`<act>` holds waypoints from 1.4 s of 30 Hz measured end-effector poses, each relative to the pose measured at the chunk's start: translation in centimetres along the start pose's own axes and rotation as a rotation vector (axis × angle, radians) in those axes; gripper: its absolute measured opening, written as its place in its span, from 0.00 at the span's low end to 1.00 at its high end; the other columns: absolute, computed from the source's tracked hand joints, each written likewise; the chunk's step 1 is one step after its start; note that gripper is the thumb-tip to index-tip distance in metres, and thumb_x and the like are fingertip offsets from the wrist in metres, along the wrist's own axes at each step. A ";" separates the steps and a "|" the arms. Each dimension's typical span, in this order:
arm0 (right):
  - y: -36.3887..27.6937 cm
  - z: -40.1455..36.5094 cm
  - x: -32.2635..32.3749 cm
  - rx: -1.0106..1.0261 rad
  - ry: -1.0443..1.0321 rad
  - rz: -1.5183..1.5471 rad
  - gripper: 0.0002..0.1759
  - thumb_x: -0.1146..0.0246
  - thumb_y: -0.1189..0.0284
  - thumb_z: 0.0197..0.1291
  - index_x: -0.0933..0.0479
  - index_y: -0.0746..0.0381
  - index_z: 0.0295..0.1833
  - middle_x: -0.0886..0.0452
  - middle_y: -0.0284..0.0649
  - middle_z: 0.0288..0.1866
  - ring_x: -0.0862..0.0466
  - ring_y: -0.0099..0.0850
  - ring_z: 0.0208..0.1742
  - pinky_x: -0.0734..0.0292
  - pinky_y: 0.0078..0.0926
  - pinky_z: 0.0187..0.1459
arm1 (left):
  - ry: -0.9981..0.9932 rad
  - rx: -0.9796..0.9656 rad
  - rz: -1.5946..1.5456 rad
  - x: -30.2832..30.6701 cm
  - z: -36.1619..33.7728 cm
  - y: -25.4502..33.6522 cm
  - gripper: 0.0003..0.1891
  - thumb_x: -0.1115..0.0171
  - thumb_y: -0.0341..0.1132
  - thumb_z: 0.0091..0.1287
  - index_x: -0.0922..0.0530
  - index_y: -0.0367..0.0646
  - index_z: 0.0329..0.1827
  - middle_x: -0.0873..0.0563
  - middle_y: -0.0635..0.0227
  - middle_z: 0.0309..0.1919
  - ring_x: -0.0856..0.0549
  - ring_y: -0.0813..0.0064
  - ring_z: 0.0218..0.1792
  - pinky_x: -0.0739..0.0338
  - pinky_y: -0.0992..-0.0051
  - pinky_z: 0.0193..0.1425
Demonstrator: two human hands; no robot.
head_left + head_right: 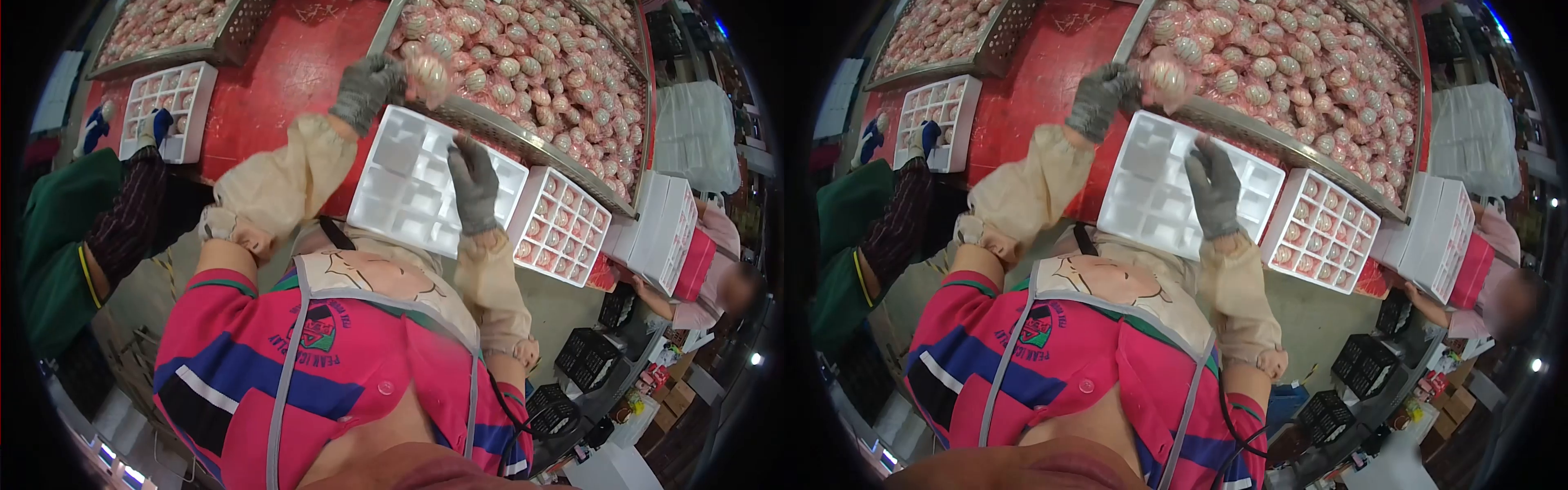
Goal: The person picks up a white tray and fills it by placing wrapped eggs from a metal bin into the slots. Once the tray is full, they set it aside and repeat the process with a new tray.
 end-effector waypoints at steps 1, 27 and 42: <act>-0.6 0.9 -1.4 -0.004 -0.004 0.003 0.19 0.36 0.72 0.59 0.27 0.63 0.55 0.21 0.41 0.50 0.20 0.28 0.48 0.22 0.24 0.47 | 0.025 0.086 -0.120 -0.3 -1.8 -1.4 0.08 0.42 0.34 0.67 0.21 0.38 0.36 0.17 0.67 0.26 0.18 0.78 0.24 0.25 0.79 0.26; 3.6 6.8 -8.0 0.400 -0.346 -1.223 0.25 0.43 0.51 0.60 0.27 0.52 0.58 0.22 0.46 0.54 0.22 0.44 0.54 0.29 0.43 0.55 | -0.261 -0.244 1.312 -1.9 0.3 -10.1 0.16 0.34 0.39 0.54 0.20 0.49 0.46 0.18 0.57 0.40 0.19 0.55 0.43 0.24 0.64 0.48; -5.0 16.0 -7.8 0.153 -0.288 -1.118 0.33 0.37 0.50 0.52 0.31 0.51 0.63 0.21 0.49 0.50 0.21 0.47 0.54 0.27 0.42 0.56 | -0.359 0.110 1.410 -2.2 0.9 -11.2 0.15 0.45 0.43 0.61 0.18 0.44 0.43 0.15 0.54 0.40 0.15 0.57 0.44 0.22 0.57 0.48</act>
Point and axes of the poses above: each hand's wrist, its own z-axis towards the middle knuckle, its own x-axis out of the back of the hand, y = z × x, the point moved 9 cm from there along z, towards the middle knuckle
